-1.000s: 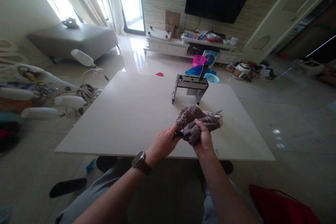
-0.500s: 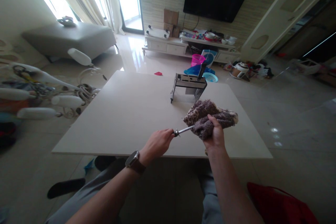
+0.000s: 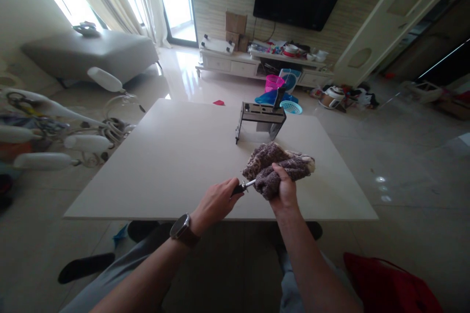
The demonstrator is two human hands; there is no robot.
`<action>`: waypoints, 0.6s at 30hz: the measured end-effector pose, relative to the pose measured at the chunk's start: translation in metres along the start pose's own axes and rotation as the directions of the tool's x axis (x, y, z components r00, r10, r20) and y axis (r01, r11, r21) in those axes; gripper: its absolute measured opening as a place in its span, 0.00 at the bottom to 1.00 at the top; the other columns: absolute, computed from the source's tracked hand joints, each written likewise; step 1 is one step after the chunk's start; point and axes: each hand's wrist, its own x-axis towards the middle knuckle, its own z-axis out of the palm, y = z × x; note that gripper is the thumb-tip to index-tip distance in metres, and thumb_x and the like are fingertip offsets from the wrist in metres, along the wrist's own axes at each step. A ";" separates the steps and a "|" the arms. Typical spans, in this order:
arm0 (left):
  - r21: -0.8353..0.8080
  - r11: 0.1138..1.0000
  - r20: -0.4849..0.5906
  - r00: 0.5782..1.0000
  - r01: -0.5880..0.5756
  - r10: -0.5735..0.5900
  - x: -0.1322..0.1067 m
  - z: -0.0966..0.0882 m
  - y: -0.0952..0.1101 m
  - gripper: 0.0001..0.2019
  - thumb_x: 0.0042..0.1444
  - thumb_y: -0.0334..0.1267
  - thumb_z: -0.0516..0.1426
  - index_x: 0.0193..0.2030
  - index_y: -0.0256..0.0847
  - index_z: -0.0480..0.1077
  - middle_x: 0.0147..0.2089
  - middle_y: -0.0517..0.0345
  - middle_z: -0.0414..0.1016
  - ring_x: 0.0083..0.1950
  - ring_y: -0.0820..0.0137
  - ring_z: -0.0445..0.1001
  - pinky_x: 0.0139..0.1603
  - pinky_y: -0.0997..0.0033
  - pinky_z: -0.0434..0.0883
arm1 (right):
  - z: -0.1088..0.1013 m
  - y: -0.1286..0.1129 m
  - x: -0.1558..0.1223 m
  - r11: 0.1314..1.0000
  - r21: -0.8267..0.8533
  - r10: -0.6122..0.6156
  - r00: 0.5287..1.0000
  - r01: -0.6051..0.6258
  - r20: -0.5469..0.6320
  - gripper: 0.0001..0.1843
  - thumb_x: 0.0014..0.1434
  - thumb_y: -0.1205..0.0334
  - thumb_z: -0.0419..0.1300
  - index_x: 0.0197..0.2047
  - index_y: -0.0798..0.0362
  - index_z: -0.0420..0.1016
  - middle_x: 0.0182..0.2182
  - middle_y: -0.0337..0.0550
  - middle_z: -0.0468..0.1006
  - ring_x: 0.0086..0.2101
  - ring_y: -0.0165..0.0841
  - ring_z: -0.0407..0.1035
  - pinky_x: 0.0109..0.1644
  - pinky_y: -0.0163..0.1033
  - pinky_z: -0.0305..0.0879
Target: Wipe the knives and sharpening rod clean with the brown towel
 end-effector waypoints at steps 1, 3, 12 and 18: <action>-0.012 1.000 -0.004 1.000 -0.005 0.005 0.000 0.001 -0.001 0.07 0.68 0.45 0.55 0.42 0.44 0.66 0.40 0.56 0.77 0.35 0.65 0.73 0.33 0.67 0.57 | 0.001 0.002 -0.001 1.000 0.003 0.009 1.000 -0.009 -0.003 0.20 0.41 0.67 0.74 0.39 0.54 0.75 0.33 0.36 0.82 0.32 0.31 0.77 0.37 0.37 0.78; -0.056 0.998 0.002 1.000 -0.011 0.011 0.000 0.002 -0.001 0.08 0.69 0.45 0.55 0.41 0.44 0.66 0.38 0.57 0.77 0.34 0.66 0.72 0.33 0.68 0.56 | 0.002 0.002 -0.001 1.000 0.013 0.017 1.000 -0.017 0.002 0.20 0.41 0.68 0.74 0.39 0.54 0.75 0.33 0.36 0.82 0.32 0.32 0.77 0.36 0.37 0.78; -0.236 0.971 0.105 0.994 0.033 -0.008 -0.003 -0.002 -0.010 0.15 0.72 0.45 0.47 0.36 0.42 0.67 0.27 0.61 0.66 0.28 0.71 0.59 0.32 0.68 0.52 | -0.013 -0.022 0.021 0.996 0.064 -0.056 0.998 0.054 0.033 0.17 0.45 0.67 0.72 0.38 0.51 0.74 0.37 0.36 0.83 0.37 0.32 0.79 0.39 0.37 0.80; -0.208 0.977 0.129 0.992 0.039 -0.012 -0.005 -0.005 -0.017 0.16 0.72 0.45 0.47 0.36 0.42 0.68 0.27 0.59 0.67 0.28 0.70 0.61 0.32 0.67 0.52 | -0.023 -0.027 0.033 0.996 0.074 -0.053 0.999 0.053 0.005 0.16 0.46 0.68 0.71 0.38 0.51 0.74 0.36 0.36 0.83 0.36 0.31 0.79 0.37 0.36 0.80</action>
